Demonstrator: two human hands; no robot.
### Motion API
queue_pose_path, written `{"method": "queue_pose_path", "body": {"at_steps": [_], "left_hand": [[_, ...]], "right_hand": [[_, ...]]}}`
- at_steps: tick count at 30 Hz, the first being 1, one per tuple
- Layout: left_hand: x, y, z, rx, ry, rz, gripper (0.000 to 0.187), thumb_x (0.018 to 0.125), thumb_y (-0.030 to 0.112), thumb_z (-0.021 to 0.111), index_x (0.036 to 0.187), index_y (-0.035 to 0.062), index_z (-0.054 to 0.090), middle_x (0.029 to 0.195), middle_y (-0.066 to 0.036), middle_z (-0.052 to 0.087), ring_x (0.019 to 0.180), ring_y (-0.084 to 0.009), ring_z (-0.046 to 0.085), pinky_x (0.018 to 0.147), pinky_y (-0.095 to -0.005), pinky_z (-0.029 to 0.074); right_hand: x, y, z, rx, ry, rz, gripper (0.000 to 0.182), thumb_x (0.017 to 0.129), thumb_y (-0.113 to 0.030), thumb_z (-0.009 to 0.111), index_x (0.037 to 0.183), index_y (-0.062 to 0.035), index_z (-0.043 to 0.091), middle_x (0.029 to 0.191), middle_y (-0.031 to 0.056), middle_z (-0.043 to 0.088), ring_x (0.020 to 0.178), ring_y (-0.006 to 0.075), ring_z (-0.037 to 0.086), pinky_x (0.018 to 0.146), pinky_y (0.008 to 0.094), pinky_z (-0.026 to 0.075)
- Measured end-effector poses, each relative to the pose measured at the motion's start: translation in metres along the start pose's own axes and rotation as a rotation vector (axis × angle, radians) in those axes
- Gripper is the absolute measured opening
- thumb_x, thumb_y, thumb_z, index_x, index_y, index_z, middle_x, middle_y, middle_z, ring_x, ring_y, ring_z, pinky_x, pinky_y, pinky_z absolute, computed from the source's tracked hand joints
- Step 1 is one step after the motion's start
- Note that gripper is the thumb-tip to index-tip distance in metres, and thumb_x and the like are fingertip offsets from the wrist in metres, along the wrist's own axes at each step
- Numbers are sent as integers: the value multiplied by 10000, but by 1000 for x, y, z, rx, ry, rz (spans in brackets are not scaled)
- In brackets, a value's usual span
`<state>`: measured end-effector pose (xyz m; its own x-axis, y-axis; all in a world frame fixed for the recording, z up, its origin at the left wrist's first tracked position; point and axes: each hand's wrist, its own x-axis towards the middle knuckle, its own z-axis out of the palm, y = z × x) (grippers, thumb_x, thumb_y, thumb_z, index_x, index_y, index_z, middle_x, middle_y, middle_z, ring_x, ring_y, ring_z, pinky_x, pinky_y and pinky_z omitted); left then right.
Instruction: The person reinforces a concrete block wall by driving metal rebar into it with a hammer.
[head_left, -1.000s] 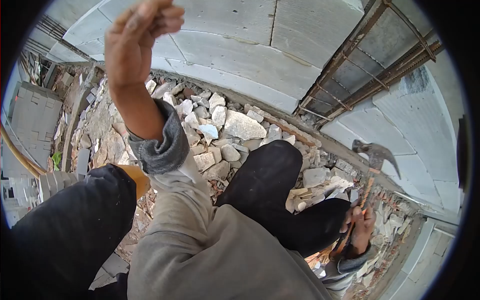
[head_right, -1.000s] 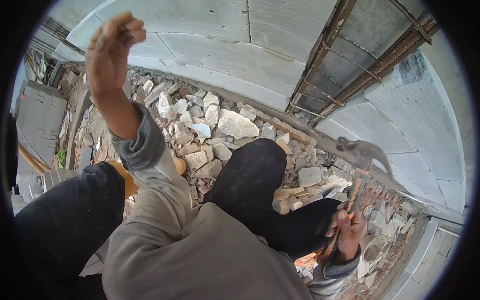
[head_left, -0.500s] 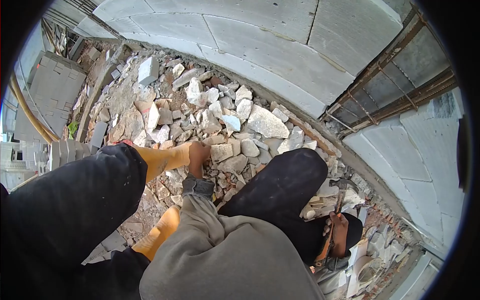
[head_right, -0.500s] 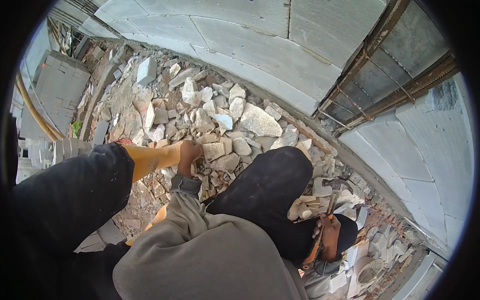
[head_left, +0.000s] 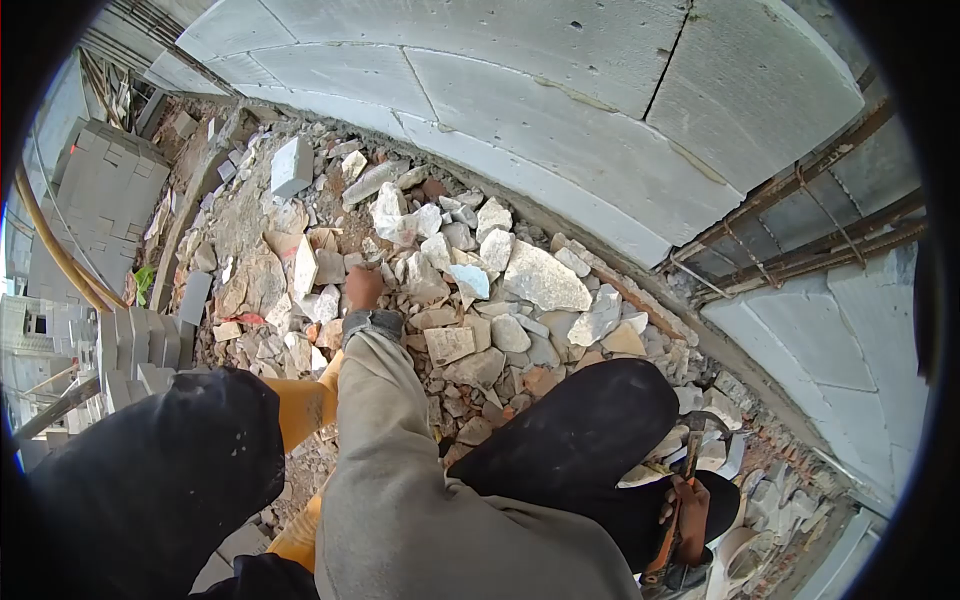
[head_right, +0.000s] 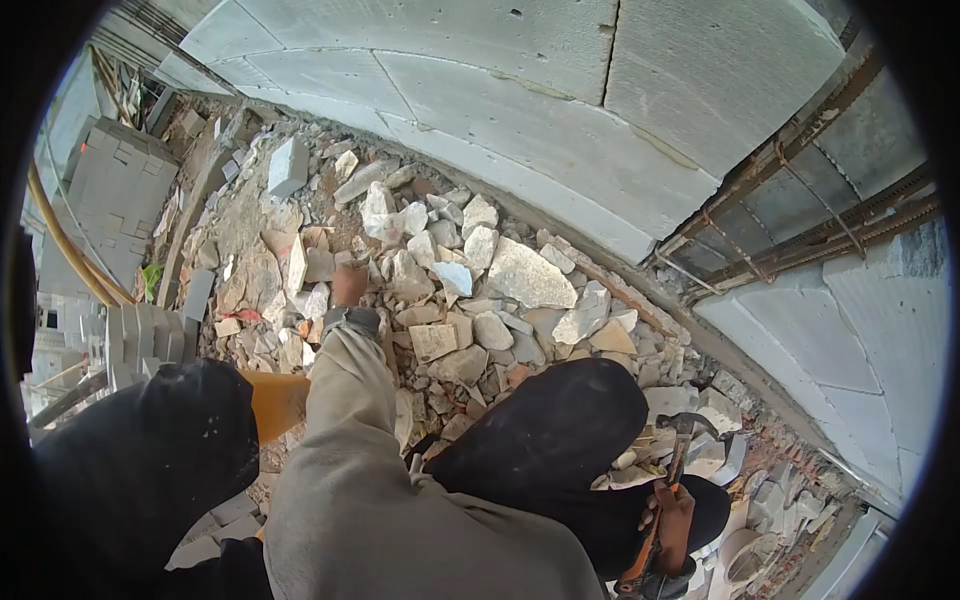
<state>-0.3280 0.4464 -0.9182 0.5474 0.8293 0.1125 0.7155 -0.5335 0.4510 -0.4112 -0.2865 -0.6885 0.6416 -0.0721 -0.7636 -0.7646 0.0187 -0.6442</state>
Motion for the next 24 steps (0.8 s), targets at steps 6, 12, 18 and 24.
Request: {"method": "queue_pose_path", "body": {"at_steps": [6,12,18,24], "left_hand": [[53,-56,22,80,-559,302,299,839,264,529,766,9,669,711,-165,679,625,-277,625,632,-434,513],[46,-10,18,92,-407,123,263,790,192,652,600,34,562,553,-165,540,514,-350,526,502,-472,391],[51,-4,33,18,-244,-70,347,755,261,684,519,20,604,492,-146,540,493,-264,574,487,-446,431],[21,126,-17,-742,469,-323,288,883,258,640,779,-6,591,655,-128,597,555,-200,591,515,-367,476]], "right_hand": [[-9,-11,9,-79,81,52,182,926,-178,606,860,-18,549,624,50,559,440,139,557,386,288,481],[-19,-21,23,-173,152,116,252,931,-201,623,804,12,577,653,71,600,491,166,592,479,315,494],[-9,-20,27,-235,67,78,269,918,-224,653,922,45,634,611,92,629,499,152,602,477,292,472],[52,11,16,-329,26,78,280,926,-219,652,797,27,624,638,80,630,512,158,605,501,313,487]]}}
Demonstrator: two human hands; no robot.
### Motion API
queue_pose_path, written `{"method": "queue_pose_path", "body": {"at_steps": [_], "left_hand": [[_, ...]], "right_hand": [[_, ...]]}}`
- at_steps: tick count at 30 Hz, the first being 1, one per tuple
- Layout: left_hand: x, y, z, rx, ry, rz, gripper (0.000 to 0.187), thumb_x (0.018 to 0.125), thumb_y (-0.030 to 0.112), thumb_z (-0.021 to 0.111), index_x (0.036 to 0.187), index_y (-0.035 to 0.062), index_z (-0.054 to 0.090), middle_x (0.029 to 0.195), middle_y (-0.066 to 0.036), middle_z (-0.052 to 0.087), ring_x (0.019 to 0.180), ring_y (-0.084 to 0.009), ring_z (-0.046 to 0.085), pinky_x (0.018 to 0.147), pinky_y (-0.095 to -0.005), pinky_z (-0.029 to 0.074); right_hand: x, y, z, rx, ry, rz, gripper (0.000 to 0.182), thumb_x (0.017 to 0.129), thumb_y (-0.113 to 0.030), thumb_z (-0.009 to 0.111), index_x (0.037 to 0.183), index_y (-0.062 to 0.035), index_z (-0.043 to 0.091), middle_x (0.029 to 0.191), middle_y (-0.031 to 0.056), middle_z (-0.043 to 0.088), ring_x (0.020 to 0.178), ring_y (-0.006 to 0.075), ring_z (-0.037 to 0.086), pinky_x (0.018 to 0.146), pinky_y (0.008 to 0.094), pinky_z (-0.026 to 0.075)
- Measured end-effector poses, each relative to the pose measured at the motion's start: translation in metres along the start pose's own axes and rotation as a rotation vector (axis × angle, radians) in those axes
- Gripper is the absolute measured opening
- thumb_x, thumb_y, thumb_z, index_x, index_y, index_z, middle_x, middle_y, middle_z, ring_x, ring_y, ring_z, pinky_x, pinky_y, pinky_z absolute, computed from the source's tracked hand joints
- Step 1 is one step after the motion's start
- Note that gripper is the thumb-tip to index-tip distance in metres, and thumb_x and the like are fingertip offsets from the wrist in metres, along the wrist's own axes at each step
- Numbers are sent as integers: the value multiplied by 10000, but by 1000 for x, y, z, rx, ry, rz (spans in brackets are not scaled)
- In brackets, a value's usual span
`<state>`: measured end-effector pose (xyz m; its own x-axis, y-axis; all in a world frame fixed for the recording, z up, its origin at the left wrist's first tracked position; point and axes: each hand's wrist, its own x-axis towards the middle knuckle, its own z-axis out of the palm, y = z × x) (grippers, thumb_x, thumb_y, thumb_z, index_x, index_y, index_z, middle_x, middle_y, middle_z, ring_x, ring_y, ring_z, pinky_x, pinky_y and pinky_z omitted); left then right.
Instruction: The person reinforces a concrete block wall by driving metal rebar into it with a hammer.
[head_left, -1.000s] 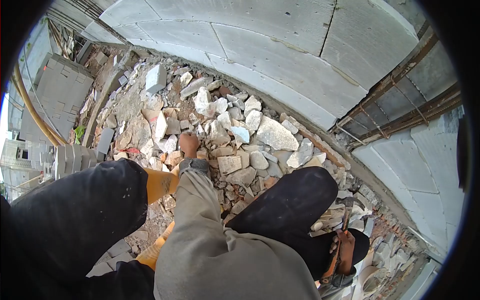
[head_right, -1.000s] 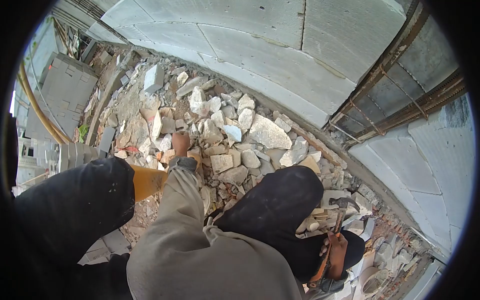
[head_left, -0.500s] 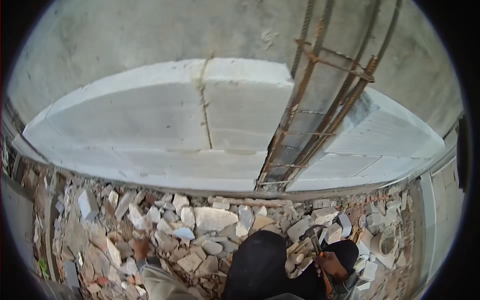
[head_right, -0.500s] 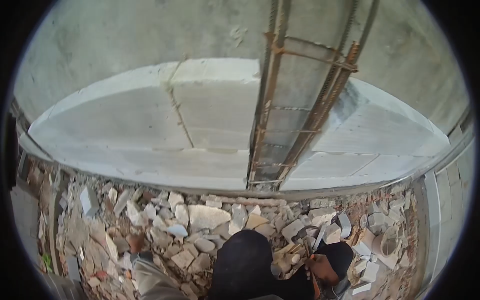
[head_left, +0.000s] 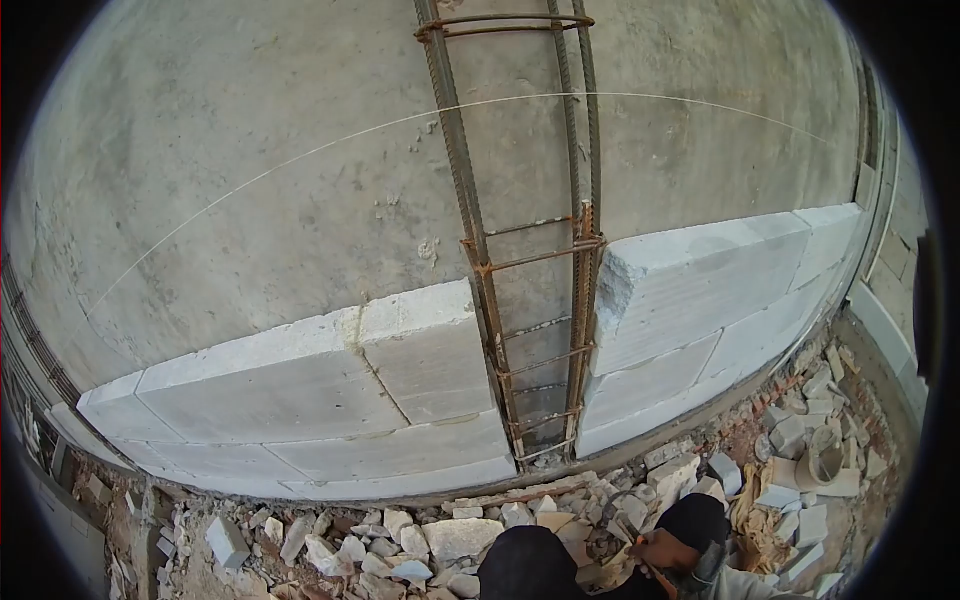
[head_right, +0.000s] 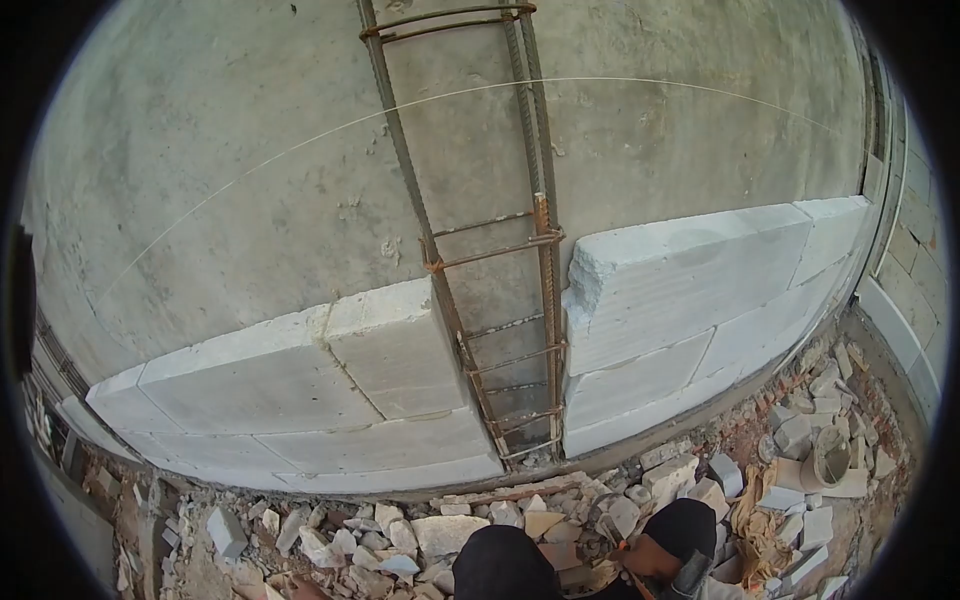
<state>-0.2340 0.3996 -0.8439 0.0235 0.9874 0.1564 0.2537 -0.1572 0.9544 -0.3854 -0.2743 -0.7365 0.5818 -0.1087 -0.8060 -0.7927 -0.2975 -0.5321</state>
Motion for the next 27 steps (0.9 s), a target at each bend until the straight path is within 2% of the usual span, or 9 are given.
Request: {"method": "queue_pose_path", "body": {"at_steps": [3,5,7,9,11,13,14,18,27], "left_hand": [[-9,134,-18,-566,43,35,280,946,257,618,909,-19,585,736,-118,626,586,-168,599,528,-327,498],[-32,261,-31,-810,-223,155,268,1033,265,518,1106,7,531,910,-100,657,695,-157,652,603,-239,560],[-89,415,-47,-1064,-408,360,295,1002,252,581,1104,-21,545,933,-126,660,817,-178,669,692,-239,551],[-142,539,-47,-1319,-538,616,239,986,169,600,1092,-38,546,906,-154,689,794,-178,702,650,-213,579],[-191,641,-38,-1424,-753,856,195,959,94,629,1101,-32,585,964,-142,701,874,-180,697,773,-264,570],[-230,721,-11,-1458,-897,903,215,931,100,673,1075,-42,601,960,-123,698,873,-172,695,772,-269,569],[-245,750,4,-1453,-955,891,221,923,106,684,1069,-42,606,956,-118,697,873,-167,693,767,-266,565],[-283,805,38,-1377,-1139,876,234,910,110,701,1068,-41,618,945,-104,698,869,-151,688,763,-260,560],[-292,811,31,-1530,-1011,909,215,903,79,706,1053,-63,641,889,-86,697,790,-117,662,721,-239,550]], "right_hand": [[-21,-24,-3,137,-82,-40,275,918,-208,659,795,36,628,639,87,634,508,168,608,500,323,490],[-18,-23,-4,160,-94,-84,286,908,-207,662,783,48,628,621,102,637,495,180,616,483,329,492],[-10,-21,-4,146,-91,-109,296,899,-211,664,772,55,629,609,113,640,487,189,623,471,334,493],[-6,-22,-6,122,-84,-108,300,894,-216,667,767,53,630,609,115,642,489,191,627,474,340,495],[-6,-19,-4,149,-67,-131,286,885,-205,660,756,49,634,618,118,645,484,190,622,481,338,497],[-1,-17,-4,148,-52,-121,287,875,-204,663,736,45,639,624,123,650,479,189,619,485,338,499],[59,25,0,-5,33,-185,331,841,-246,695,707,52,647,636,133,657,510,206,632,522,354,510],[58,28,-4,155,-5,-130,388,799,-302,730,715,71,661,654,143,666,569,229,653,573,371,518],[27,-5,-24,271,-122,53,275,857,-193,683,756,54,617,640,136,652,552,226,654,513,358,529]]}}
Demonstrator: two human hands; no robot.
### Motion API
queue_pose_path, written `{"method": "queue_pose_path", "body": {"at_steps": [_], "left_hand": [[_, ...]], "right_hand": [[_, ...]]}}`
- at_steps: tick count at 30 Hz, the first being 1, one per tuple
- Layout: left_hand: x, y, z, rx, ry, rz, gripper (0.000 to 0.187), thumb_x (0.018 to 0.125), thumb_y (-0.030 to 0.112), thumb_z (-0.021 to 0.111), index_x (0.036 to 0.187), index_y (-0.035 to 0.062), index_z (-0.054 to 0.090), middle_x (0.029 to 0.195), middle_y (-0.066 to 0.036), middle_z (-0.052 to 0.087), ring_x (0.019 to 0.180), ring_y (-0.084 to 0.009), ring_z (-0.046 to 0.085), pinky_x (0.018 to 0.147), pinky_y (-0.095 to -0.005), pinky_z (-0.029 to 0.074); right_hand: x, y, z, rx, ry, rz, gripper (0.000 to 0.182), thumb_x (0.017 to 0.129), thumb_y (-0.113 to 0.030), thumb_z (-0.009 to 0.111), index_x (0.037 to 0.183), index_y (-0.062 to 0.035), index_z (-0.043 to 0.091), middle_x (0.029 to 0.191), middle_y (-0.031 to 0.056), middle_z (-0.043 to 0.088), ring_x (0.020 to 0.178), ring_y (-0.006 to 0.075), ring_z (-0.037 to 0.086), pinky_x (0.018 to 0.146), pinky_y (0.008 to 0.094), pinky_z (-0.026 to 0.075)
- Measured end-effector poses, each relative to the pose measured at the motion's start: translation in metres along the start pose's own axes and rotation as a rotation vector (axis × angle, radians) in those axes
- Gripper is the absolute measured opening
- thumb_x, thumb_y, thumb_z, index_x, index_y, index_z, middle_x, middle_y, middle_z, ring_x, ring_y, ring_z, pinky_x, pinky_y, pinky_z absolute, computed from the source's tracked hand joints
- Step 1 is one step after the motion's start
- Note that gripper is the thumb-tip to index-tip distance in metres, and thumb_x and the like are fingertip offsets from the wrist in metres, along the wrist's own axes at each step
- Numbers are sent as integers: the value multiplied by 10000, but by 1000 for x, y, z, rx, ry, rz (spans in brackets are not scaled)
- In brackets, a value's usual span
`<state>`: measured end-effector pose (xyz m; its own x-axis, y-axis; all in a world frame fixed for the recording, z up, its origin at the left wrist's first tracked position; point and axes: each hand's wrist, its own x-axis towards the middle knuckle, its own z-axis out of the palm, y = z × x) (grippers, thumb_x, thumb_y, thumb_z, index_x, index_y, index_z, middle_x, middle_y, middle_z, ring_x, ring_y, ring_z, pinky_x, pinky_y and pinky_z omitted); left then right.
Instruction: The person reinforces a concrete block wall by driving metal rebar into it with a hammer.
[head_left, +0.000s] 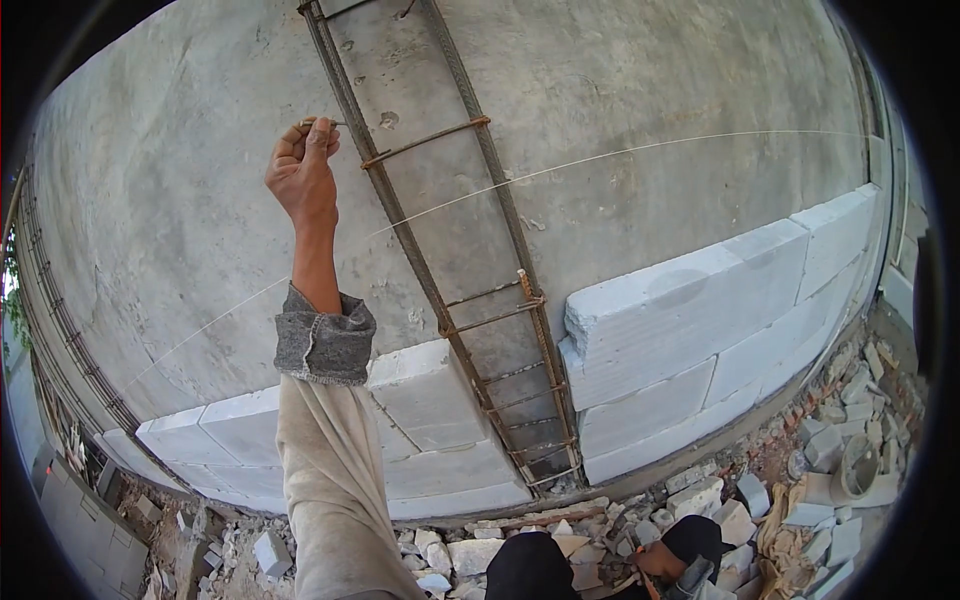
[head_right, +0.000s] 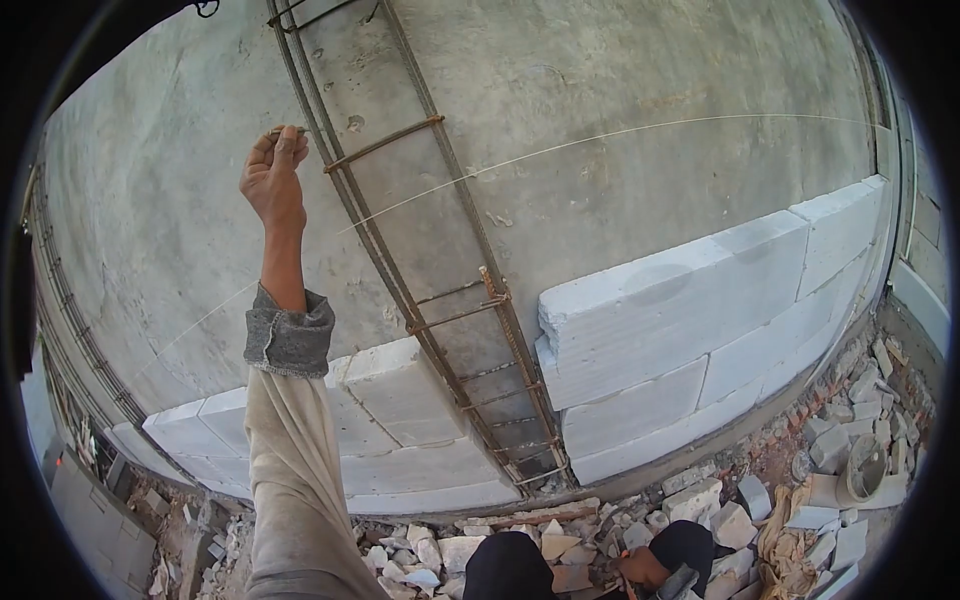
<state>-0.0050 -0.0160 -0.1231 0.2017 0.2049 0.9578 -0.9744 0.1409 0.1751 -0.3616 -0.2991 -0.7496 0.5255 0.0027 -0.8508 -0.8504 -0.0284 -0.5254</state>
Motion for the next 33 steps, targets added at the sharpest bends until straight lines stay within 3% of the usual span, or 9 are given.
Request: {"method": "queue_pose_path", "body": {"at_steps": [6,12,15,19,21,24,26,30,33], "left_hand": [[-2,-18,8,202,-131,81,239,893,80,716,1080,-61,668,918,-62,706,804,-90,638,736,-226,515],[-4,-17,14,411,-104,83,185,863,152,752,981,9,746,892,-50,701,835,-120,633,751,-256,498],[-2,-25,11,336,-113,145,188,836,175,774,955,30,763,920,-60,694,821,-130,625,728,-269,494],[-3,-25,13,370,-135,218,222,836,221,782,981,54,768,964,-47,681,849,-114,615,708,-252,488],[-2,-25,11,405,-153,214,237,839,244,786,997,68,771,983,-38,673,855,-108,602,713,-243,484],[-4,-34,11,379,-109,205,244,827,241,795,998,68,772,989,-39,669,849,-108,604,711,-243,483],[-7,-38,12,276,-63,177,230,822,212,785,982,47,769,961,-40,681,827,-105,616,714,-241,485],[-9,-51,13,159,17,142,193,818,147,754,943,0,757,855,-57,717,733,-106,648,669,-251,508],[-17,-37,15,276,87,125,186,799,152,768,923,13,766,756,-57,723,654,-105,646,617,-267,514]], "right_hand": [[1,-4,3,-77,27,-38,290,892,-220,663,754,30,612,642,120,636,519,220,635,500,332,529],[-27,-15,6,9,43,-86,313,927,-231,632,740,19,600,634,93,633,498,188,615,481,321,502],[-99,-43,13,-6,86,-322,295,934,-235,641,881,50,585,613,76,606,494,151,592,470,300,454],[-144,-56,3,-9,39,-701,339,959,-313,611,874,13,571,577,40,592,495,119,572,471,268,431],[-186,-90,1,-174,166,-909,347,958,-335,608,866,-2,571,575,42,591,493,127,569,478,273,437],[-262,-169,15,-433,420,-1346,339,967,-227,589,1169,39,530,597,67,593,534,176,626,512,315,481],[-289,-228,29,-548,722,-1636,350,982,-185,567,1225,52,480,585,92,544,492,242,600,487,341,453],[-356,-344,66,-727,1047,-1980,217,989,-152,549,1072,40,489,569,153,535,473,327,571,455,415,416],[-384,-403,90,-943,1237,-2020,266,995,-210,534,963,52,501,555,179,567,474,362,589,447,433,452]]}}
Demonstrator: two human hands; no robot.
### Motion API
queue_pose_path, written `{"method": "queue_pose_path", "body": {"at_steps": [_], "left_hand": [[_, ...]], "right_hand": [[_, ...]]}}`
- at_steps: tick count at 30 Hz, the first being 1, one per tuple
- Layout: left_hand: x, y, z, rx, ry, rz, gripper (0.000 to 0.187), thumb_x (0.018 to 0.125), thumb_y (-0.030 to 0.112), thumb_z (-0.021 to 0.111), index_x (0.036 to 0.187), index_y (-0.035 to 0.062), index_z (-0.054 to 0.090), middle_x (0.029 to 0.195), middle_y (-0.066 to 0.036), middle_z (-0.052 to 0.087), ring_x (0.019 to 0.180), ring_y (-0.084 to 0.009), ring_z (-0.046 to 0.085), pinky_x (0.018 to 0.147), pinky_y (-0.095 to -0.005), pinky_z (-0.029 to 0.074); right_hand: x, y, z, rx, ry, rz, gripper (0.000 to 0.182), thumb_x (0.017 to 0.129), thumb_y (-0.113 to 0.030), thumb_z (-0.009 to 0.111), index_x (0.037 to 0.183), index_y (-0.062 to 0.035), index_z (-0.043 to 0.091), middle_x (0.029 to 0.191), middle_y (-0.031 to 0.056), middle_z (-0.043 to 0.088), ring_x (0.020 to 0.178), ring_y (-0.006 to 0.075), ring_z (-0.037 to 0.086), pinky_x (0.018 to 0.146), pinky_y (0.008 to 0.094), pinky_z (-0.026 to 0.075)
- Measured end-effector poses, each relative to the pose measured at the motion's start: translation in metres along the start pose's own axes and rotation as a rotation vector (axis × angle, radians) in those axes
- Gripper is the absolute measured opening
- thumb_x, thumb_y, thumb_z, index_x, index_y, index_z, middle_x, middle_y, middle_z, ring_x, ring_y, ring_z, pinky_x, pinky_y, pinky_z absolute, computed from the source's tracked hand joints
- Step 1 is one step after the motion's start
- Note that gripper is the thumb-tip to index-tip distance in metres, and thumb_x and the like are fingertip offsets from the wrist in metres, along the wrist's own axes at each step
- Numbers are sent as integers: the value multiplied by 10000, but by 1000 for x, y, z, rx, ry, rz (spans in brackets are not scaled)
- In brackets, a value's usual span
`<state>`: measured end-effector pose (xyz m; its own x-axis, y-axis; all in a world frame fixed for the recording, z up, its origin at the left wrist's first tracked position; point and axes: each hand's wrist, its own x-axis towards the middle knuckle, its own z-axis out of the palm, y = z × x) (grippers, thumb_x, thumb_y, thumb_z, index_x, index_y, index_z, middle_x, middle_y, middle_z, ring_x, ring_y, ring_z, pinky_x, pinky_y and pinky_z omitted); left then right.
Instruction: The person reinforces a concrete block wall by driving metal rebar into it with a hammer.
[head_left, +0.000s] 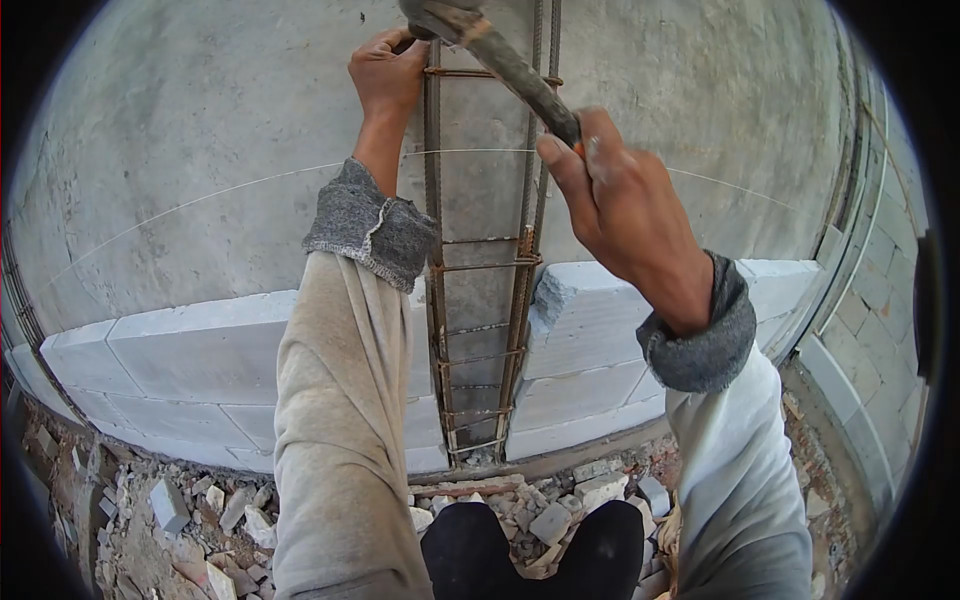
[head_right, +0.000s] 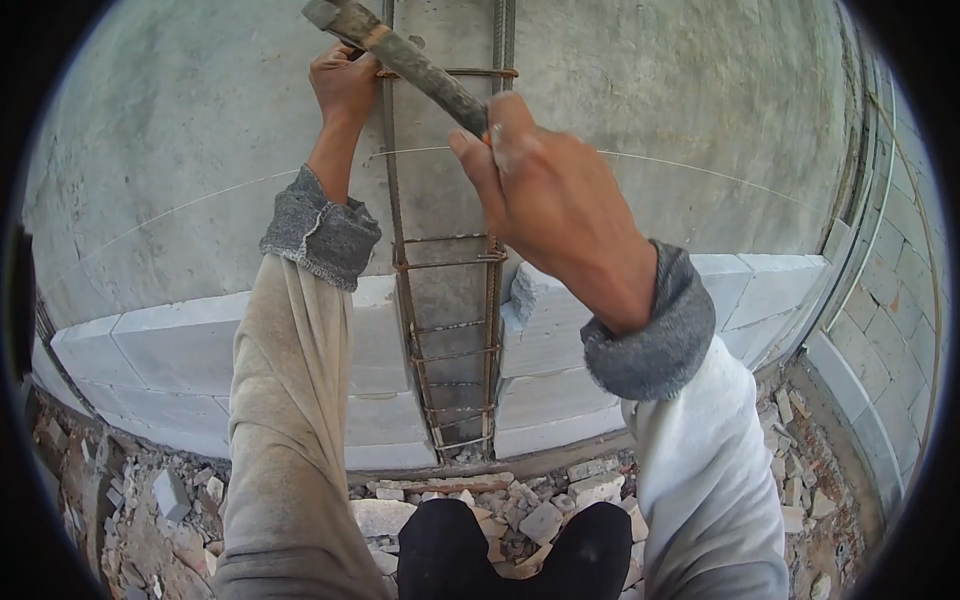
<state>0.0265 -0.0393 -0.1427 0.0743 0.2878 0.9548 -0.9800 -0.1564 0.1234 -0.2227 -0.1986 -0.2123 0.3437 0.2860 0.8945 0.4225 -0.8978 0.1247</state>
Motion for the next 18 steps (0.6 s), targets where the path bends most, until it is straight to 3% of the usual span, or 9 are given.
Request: {"method": "queue_pose_path", "body": {"at_steps": [5,7,8,11,12,14,17,18], "left_hand": [[-1,-12,8,-138,61,19,176,791,152,783,909,22,772,763,-71,732,659,-128,670,617,-275,530],[-1,-14,10,-181,72,21,180,791,156,787,910,21,771,777,-73,737,669,-132,676,617,-274,532],[-2,-8,8,-144,71,30,182,829,167,764,885,-7,766,790,-28,733,656,-67,631,601,-249,521],[4,5,1,50,-82,-183,200,831,150,739,922,-27,721,876,-136,727,786,-247,698,711,-343,551],[2,-7,9,-20,97,64,173,803,132,750,829,-37,721,777,-149,707,706,-211,688,623,-336,513],[2,-7,8,-58,86,71,181,803,130,752,861,-39,722,785,-143,708,706,-204,683,614,-333,509],[1,-2,7,-128,64,15,182,802,124,753,879,-38,723,786,-141,707,698,-207,677,601,-332,506],[0,1,5,-154,56,-16,179,802,122,753,881,-37,724,784,-141,706,694,-210,675,597,-333,506]], "right_hand": [[63,-14,21,-228,-31,-79,344,1008,-280,506,903,46,533,542,193,593,450,336,615,408,412,472],[73,-17,26,-277,6,-124,379,1023,-310,490,940,57,540,479,161,531,395,305,563,390,393,438],[75,-18,28,-299,22,-142,398,1030,-325,482,959,62,544,448,145,499,368,290,537,381,383,420],[83,-25,26,-454,-138,-10,395,1026,-313,494,926,63,558,512,193,534,435,301,573,441,393,444],[85,-30,17,-402,-205,25,363,1016,-283,501,942,71,536,539,223,538,462,343,579,456,424,452],[90,-57,-5,-299,-330,85,310,996,-224,517,976,85,493,594,283,546,514,427,590,487,486,469],[78,-67,1,-198,-7,-48,327,993,-205,492,912,112,496,549,267,506,488,435,567,472,488,455],[77,-70,2,-210,-11,-38,326,995,-207,490,914,109,498,557,268,514,496,434,572,475,489,456]]}}
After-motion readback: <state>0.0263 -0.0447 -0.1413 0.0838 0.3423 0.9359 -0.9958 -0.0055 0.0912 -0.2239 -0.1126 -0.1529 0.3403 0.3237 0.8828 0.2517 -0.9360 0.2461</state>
